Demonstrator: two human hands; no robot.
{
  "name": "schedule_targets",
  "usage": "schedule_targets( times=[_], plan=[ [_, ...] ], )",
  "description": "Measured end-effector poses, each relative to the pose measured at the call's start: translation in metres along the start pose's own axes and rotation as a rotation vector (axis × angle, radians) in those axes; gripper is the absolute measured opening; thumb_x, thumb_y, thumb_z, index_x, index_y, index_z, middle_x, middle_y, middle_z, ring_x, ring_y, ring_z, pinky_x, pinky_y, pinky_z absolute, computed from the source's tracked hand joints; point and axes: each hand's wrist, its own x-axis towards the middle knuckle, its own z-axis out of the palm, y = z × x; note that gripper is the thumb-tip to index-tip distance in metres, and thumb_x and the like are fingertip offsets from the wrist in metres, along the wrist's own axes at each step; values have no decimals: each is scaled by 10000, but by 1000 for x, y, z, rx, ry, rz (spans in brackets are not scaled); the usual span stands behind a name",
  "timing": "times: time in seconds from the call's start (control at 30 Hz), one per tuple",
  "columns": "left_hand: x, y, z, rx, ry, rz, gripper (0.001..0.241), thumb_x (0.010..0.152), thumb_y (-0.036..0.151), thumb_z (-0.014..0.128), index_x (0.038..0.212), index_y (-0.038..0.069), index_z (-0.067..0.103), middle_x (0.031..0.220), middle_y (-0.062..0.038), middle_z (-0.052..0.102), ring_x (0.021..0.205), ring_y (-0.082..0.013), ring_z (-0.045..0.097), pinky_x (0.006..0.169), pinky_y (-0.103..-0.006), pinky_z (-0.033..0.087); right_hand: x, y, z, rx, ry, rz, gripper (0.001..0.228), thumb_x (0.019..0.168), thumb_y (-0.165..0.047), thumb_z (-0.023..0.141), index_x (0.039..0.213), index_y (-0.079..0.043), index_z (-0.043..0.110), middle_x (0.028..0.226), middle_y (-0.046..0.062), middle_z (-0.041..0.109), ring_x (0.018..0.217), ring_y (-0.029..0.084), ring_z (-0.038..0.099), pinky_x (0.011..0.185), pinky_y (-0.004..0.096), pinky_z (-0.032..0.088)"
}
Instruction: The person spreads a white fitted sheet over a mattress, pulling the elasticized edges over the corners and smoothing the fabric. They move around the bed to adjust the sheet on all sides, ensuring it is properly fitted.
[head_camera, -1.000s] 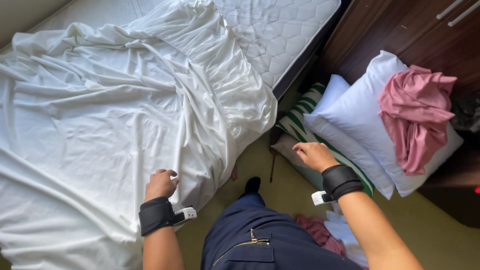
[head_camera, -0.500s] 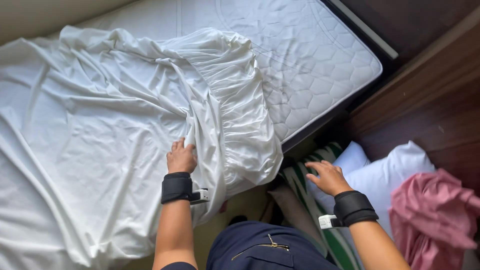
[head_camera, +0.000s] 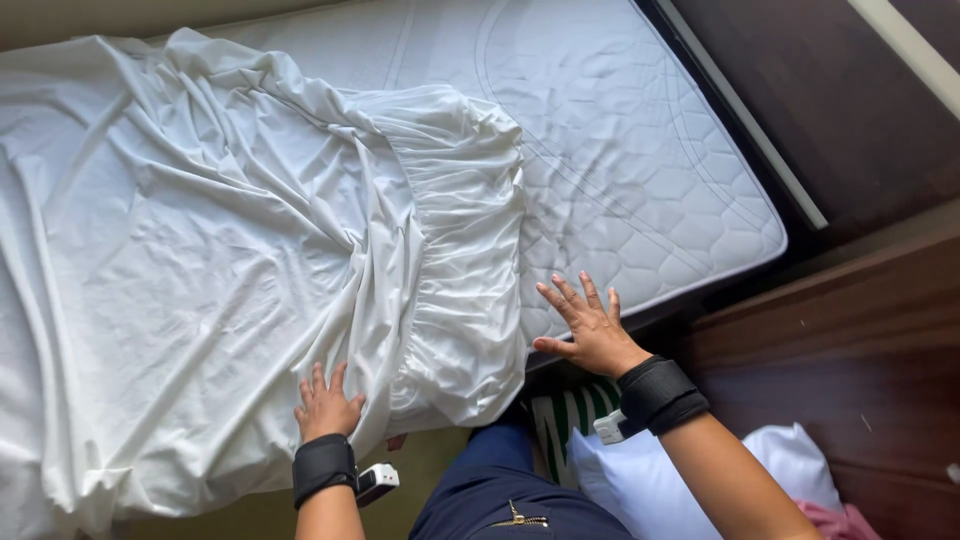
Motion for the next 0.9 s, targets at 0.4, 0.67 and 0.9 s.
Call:
schedule_targets(
  times=[0.4, 0.67, 0.9],
  plan=[
    [81, 55, -7, -138, 27, -138, 963, 903, 488, 681, 1641, 333, 81, 1738, 11, 45, 1593, -322, 48, 1220, -615, 210, 124, 112, -20, -90, -258, 197, 844, 855, -791, 516, 1575, -403, 310, 1708, 16, 161, 1590, 326, -30, 1183, 731, 2],
    [132, 91, -39, -197, 72, -171, 1099, 864, 449, 747, 1647, 239, 5, 1728, 5, 114, 1589, -326, 93, 1235, -621, 177, 187, 84, -43, -92, -251, 54, 781, 884, -718, 541, 1563, -404, 318, 1692, -21, 215, 1584, 311, -16, 1175, 736, 7],
    [160, 97, -38, -291, 169, -179, 1197, 844, 504, 758, 1640, 193, -80, 1725, -64, 122, 1592, -323, 102, 1213, -645, 199, 223, 71, -57, -133, -236, -13, 626, 933, -605, 576, 1510, -415, 426, 1667, -50, 306, 1589, 282, 91, 1183, 739, 68]
  ],
)
